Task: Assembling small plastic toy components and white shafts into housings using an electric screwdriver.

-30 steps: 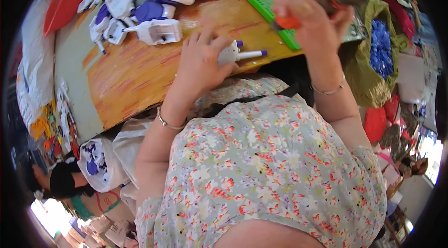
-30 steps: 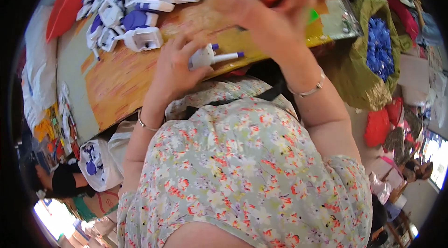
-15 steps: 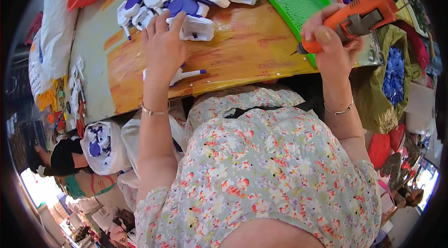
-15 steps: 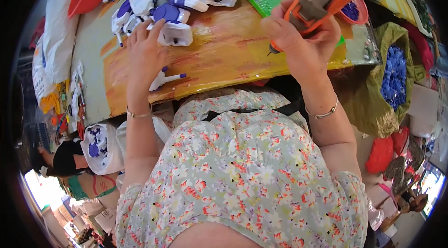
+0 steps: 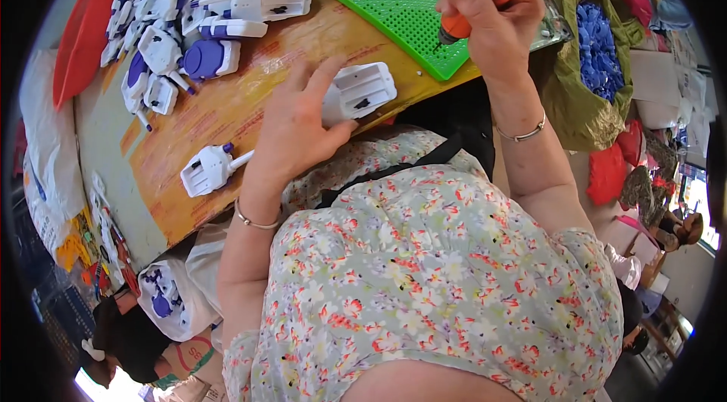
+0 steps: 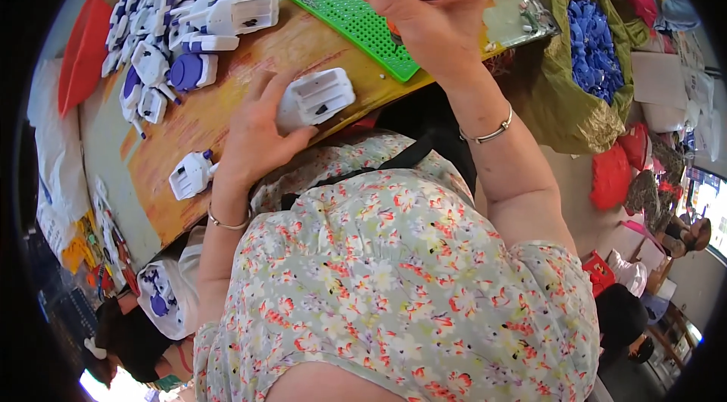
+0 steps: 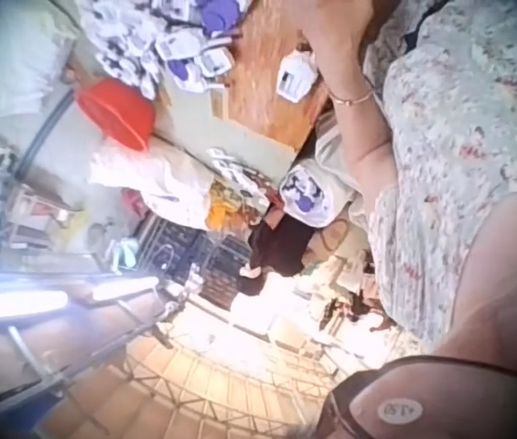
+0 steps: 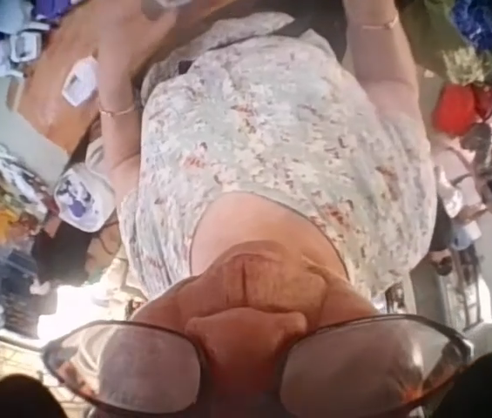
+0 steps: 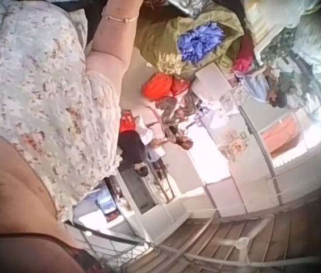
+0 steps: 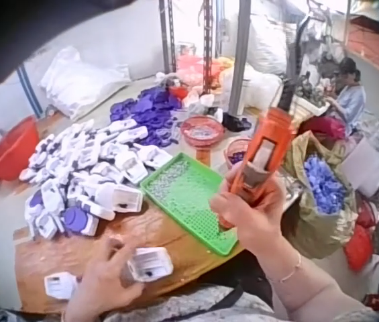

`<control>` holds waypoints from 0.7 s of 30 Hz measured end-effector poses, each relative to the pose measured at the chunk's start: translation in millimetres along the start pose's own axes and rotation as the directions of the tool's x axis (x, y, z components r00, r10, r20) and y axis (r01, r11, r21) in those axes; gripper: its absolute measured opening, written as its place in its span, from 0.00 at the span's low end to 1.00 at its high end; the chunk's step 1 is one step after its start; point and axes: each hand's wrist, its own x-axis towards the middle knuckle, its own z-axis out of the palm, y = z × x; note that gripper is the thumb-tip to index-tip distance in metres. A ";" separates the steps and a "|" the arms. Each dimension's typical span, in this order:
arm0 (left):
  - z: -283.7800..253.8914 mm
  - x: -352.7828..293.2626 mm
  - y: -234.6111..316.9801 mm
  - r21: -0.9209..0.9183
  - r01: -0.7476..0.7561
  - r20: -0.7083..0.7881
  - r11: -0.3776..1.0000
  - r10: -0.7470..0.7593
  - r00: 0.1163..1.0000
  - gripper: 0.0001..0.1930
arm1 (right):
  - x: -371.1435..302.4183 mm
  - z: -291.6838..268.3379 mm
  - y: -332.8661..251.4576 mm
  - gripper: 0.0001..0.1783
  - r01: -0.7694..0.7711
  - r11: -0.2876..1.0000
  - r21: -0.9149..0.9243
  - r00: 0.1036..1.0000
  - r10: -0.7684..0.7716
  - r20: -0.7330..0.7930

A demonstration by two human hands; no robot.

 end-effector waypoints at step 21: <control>14.9 3.5 6.3 0.029 -0.149 0.069 0.988 0.147 0.987 0.27 | -17.0 25.4 -23.4 0.11 -0.369 0.909 -0.194 0.922 0.331 -0.201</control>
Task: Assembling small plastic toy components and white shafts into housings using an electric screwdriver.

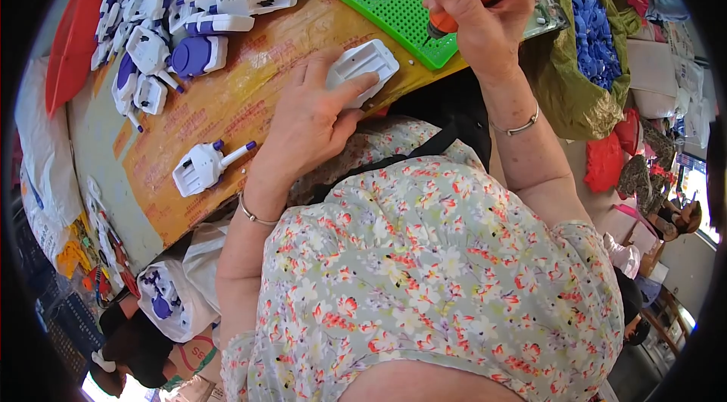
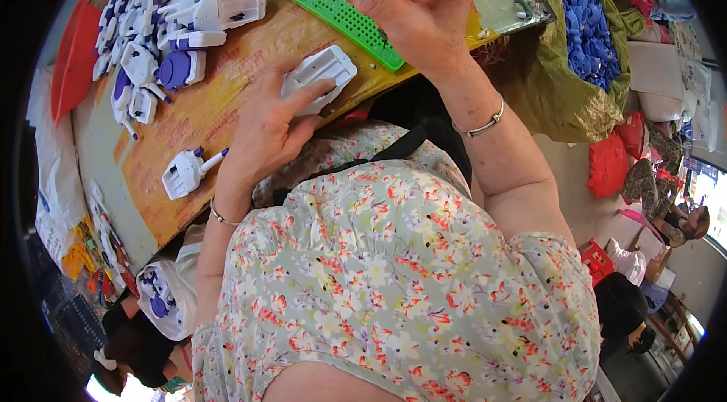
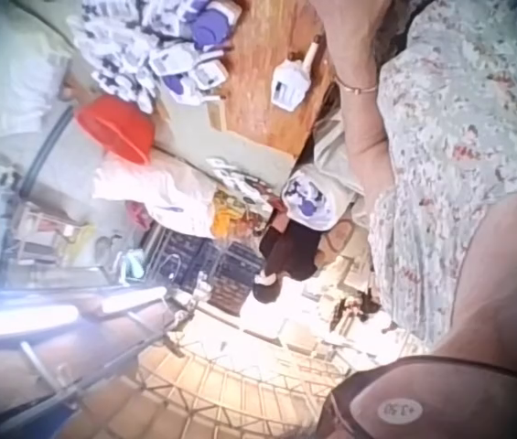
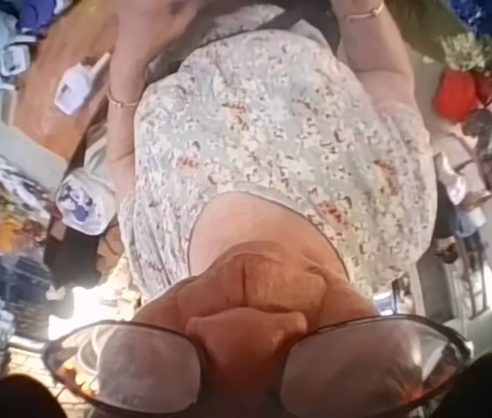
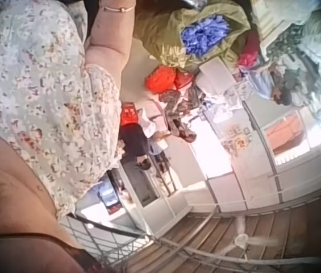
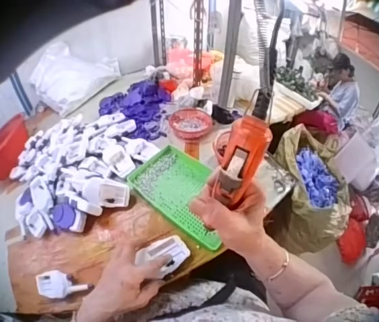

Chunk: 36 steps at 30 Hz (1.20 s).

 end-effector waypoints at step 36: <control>9.9 -0.3 -8.7 -0.154 -0.007 -0.149 0.988 -0.016 0.989 0.16 | -25.0 43.9 6.6 0.14 0.045 0.999 0.023 0.963 -0.049 0.265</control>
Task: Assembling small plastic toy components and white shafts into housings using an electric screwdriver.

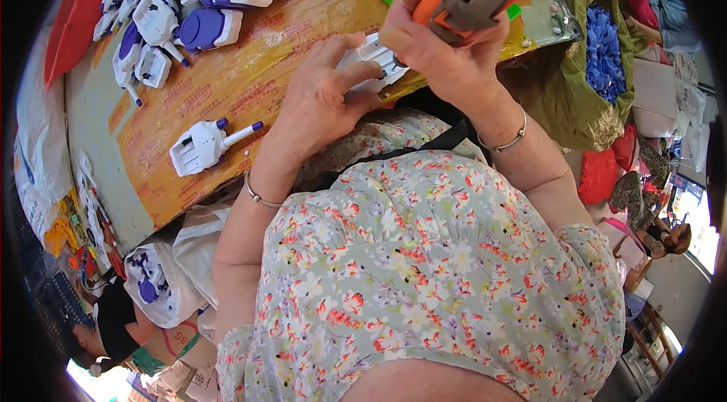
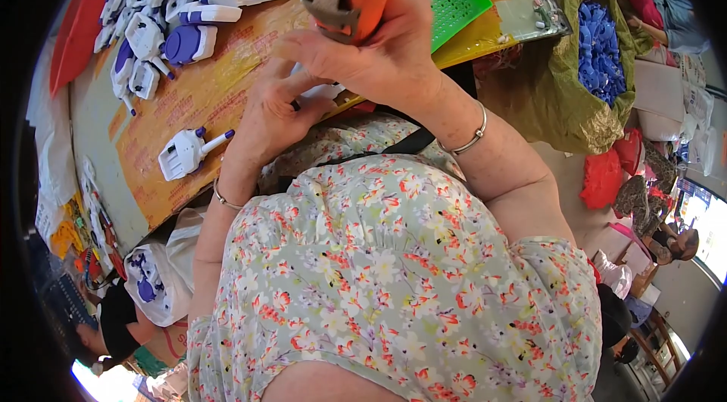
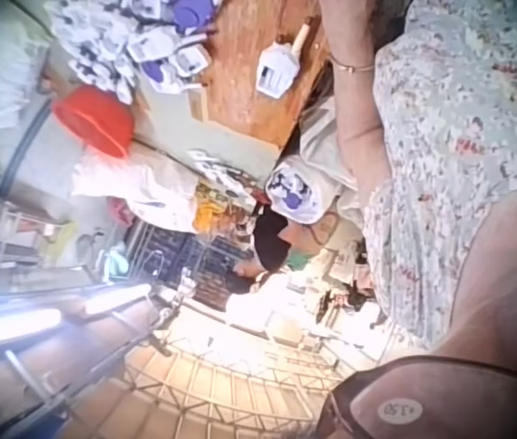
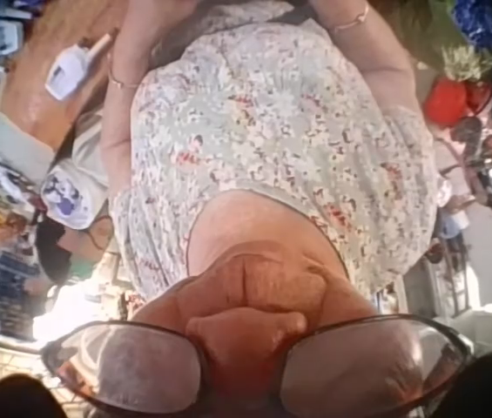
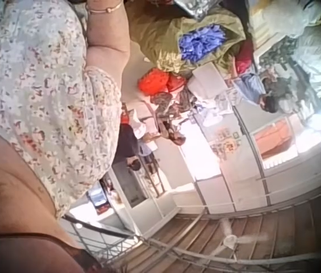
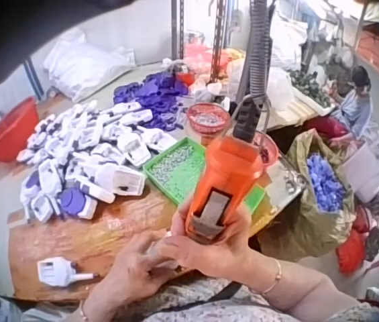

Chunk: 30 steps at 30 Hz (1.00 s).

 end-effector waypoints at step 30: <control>-8.2 5.3 5.0 0.022 0.050 0.087 0.998 -0.052 0.995 0.18 | 24.4 -66.5 -10.8 0.10 0.100 0.984 -0.145 0.959 -0.134 -0.248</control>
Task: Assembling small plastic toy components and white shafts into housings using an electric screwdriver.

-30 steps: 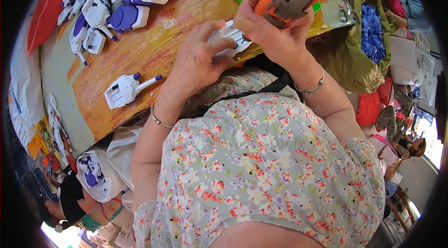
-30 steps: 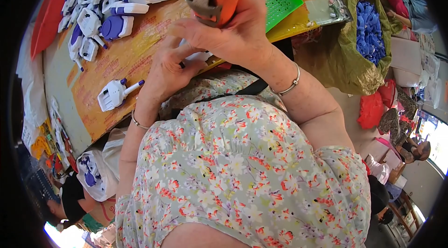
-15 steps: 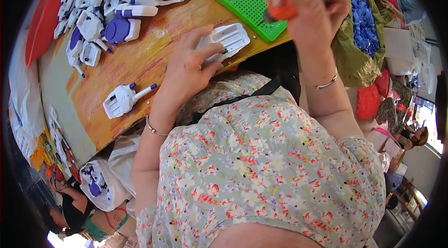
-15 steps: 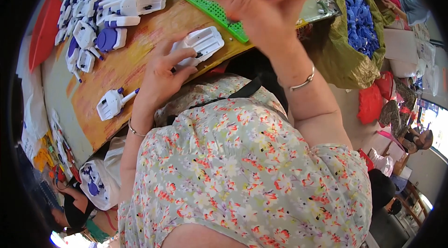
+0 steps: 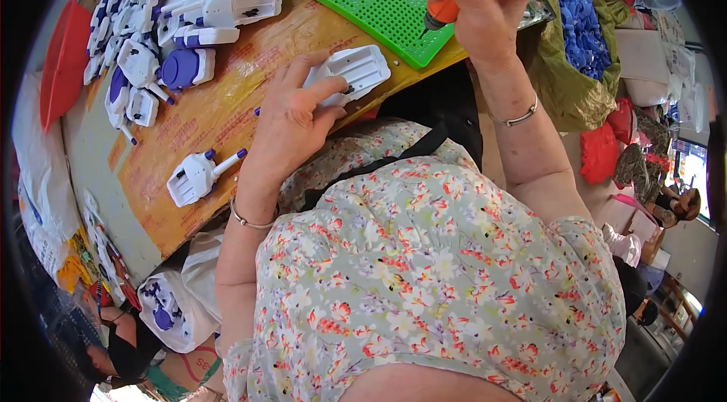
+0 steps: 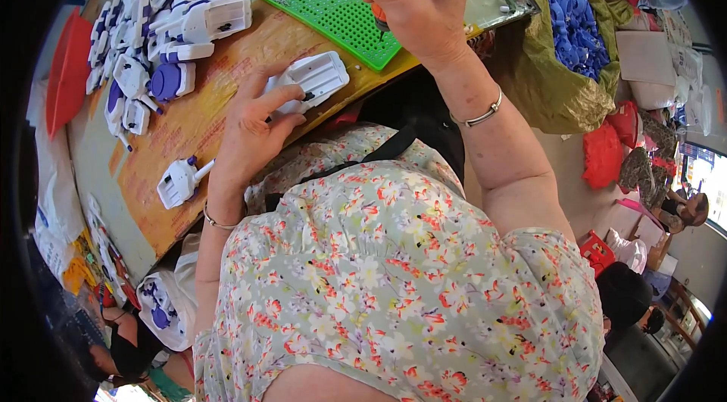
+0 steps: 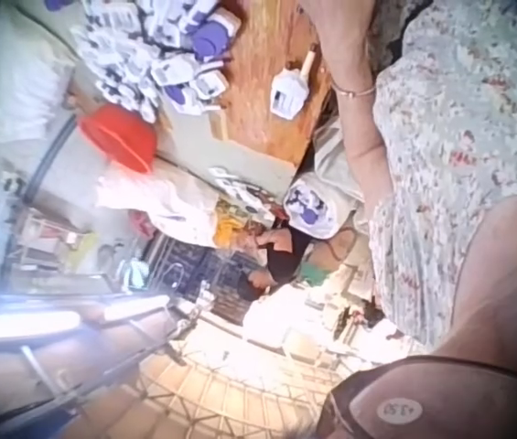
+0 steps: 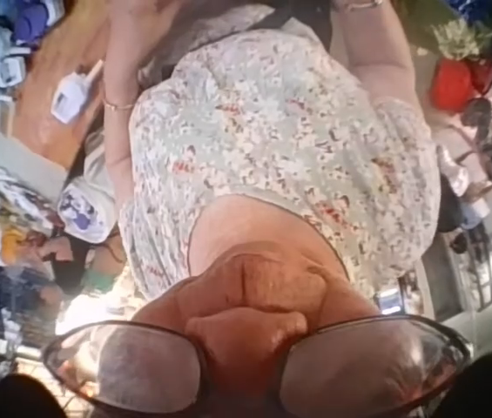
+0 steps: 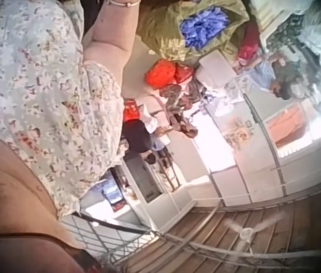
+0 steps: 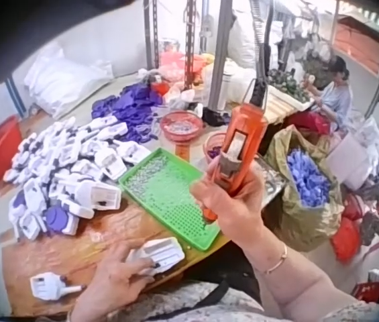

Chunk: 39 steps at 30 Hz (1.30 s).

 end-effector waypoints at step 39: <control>4.7 -1.6 -4.9 -0.020 -0.036 -0.031 0.999 0.035 0.999 0.16 | -9.7 67.0 6.7 0.08 -0.200 0.967 0.160 0.959 0.160 0.234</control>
